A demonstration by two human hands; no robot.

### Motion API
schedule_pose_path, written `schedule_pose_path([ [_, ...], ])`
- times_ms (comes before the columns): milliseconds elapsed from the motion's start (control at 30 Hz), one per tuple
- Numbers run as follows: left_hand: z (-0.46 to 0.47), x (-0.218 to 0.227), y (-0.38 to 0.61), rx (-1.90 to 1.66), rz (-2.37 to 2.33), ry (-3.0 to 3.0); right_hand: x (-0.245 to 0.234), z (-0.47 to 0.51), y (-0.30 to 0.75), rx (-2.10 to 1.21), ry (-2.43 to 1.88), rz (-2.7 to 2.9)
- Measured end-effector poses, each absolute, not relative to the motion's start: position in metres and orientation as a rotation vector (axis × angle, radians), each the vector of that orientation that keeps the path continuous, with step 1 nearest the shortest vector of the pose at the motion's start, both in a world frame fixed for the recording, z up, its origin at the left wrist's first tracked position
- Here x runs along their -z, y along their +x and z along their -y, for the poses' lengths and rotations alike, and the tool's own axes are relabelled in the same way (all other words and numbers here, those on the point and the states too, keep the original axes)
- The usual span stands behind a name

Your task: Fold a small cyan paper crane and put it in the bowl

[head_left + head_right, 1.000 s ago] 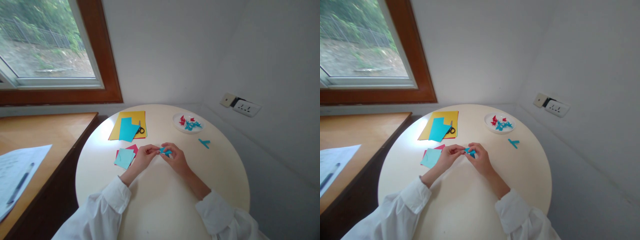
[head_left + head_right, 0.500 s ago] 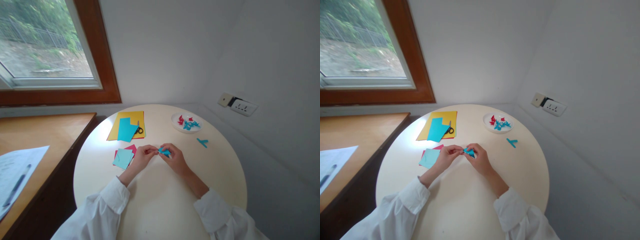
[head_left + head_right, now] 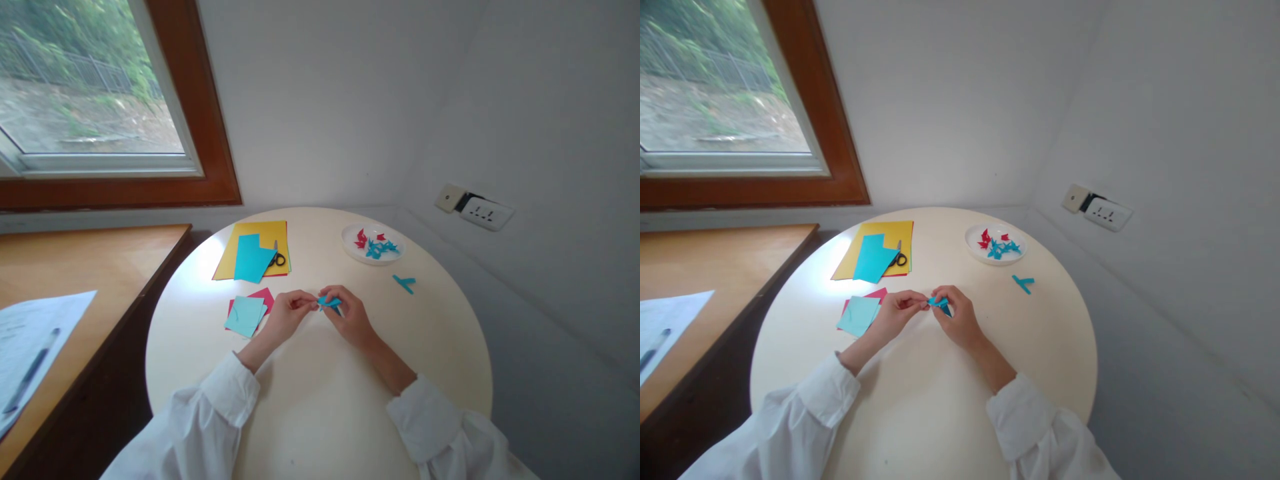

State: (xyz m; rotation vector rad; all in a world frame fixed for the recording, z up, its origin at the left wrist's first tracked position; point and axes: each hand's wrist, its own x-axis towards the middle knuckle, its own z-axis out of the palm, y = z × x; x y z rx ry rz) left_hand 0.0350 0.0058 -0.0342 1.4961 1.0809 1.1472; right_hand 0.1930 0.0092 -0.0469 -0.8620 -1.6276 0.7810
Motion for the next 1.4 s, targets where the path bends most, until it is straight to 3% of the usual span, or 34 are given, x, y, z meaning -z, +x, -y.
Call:
schedule_pose_path([
  [833, -0.007, 0.037, 0.034, -1.117, -1.092, 1.455, 0.046, -0.010, 0.192, -0.997, -0.929, 1.509],
  [1400, -0.012, 0.019, 0.027, -1.256, -1.029, 0.989, 0.051, -0.015, 0.188, -0.873, -1.044, 1.425],
])
